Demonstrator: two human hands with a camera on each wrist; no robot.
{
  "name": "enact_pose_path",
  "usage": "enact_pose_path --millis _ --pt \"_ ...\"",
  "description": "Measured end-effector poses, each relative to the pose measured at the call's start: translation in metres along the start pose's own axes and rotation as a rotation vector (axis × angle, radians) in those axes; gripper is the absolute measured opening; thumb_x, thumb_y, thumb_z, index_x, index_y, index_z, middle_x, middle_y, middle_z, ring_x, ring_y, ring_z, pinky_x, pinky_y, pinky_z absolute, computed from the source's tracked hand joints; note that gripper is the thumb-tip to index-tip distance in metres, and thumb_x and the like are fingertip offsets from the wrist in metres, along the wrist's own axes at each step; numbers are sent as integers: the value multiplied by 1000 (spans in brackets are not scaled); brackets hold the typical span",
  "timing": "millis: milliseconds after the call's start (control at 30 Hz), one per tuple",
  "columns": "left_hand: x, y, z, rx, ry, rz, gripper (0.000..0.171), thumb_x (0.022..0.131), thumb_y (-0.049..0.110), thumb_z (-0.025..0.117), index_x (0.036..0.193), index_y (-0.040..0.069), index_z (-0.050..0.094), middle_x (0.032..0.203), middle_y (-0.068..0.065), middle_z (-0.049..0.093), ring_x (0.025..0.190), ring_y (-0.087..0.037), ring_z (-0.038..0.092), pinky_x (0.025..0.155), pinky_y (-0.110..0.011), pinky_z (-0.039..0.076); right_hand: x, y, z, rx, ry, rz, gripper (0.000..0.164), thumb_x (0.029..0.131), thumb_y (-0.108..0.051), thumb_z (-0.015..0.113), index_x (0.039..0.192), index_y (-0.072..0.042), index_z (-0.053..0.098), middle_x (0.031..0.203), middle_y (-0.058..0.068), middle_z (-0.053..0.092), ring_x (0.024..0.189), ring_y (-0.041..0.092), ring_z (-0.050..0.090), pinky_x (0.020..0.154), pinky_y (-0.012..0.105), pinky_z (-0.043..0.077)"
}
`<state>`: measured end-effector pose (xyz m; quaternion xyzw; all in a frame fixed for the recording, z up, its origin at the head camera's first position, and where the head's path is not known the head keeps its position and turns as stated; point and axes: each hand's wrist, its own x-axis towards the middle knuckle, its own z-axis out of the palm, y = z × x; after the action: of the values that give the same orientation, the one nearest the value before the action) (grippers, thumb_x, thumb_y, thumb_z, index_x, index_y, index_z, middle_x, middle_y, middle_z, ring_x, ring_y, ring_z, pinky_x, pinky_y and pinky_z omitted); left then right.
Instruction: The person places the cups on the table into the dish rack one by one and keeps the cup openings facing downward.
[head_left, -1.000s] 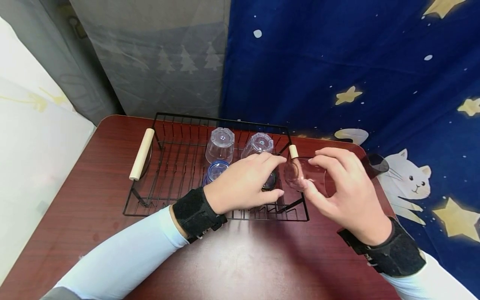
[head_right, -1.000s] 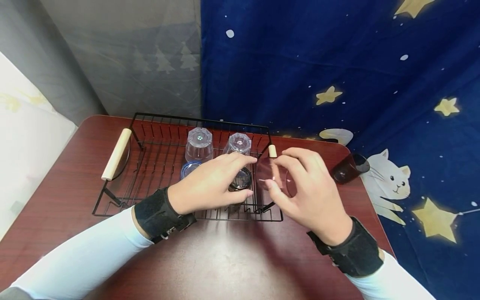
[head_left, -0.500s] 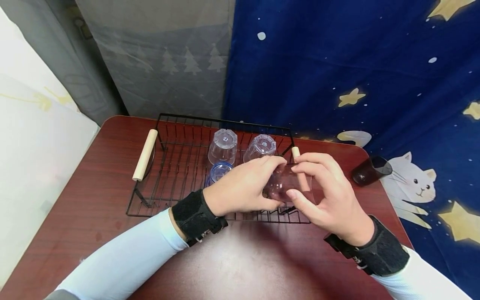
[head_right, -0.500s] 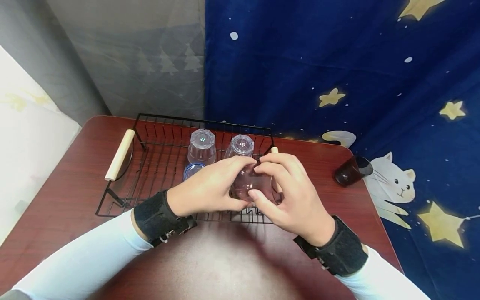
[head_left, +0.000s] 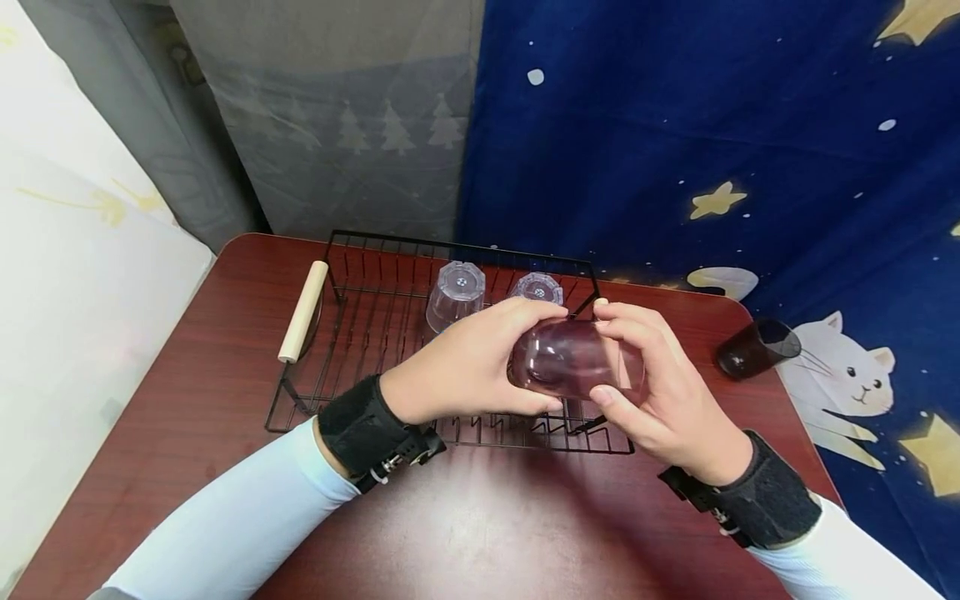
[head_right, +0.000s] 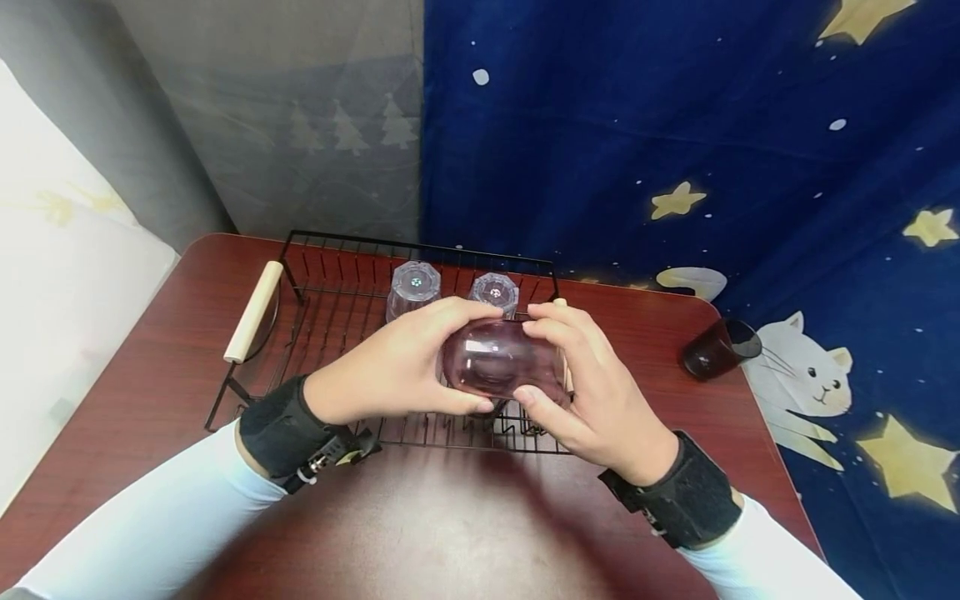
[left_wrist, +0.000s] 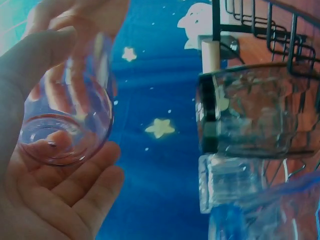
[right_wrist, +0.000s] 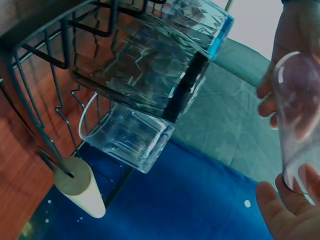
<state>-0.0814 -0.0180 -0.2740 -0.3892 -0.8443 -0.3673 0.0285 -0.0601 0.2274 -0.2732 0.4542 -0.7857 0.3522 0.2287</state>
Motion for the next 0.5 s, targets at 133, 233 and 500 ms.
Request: enact_pose_path --millis 133,233,500 --pt "-3 0 -9 -31 36 14 86 72 44 88 143 12 51 132 0 58 117 -8 54 98 -28 48 -6 2 2 -31 -52 55 64 101 -45 55 129 12 47 136 28 49 140 24 42 117 29 30" --pt "-5 1 -15 -69 71 19 85 72 43 89 142 13 51 131 0 58 117 -8 54 97 -29 48 -9 1 4 -86 -132 158 68 100 -49 54 140 5 43 145 19 48 142 19 40 118 25 26" --pt "-9 1 -27 -101 137 -1 78 77 45 85 142 16 52 133 1 58 117 -10 54 95 -31 51 -9 -1 4 -189 -270 179 69 101 -51 50 148 -2 39 150 13 46 141 29 40 120 26 21"
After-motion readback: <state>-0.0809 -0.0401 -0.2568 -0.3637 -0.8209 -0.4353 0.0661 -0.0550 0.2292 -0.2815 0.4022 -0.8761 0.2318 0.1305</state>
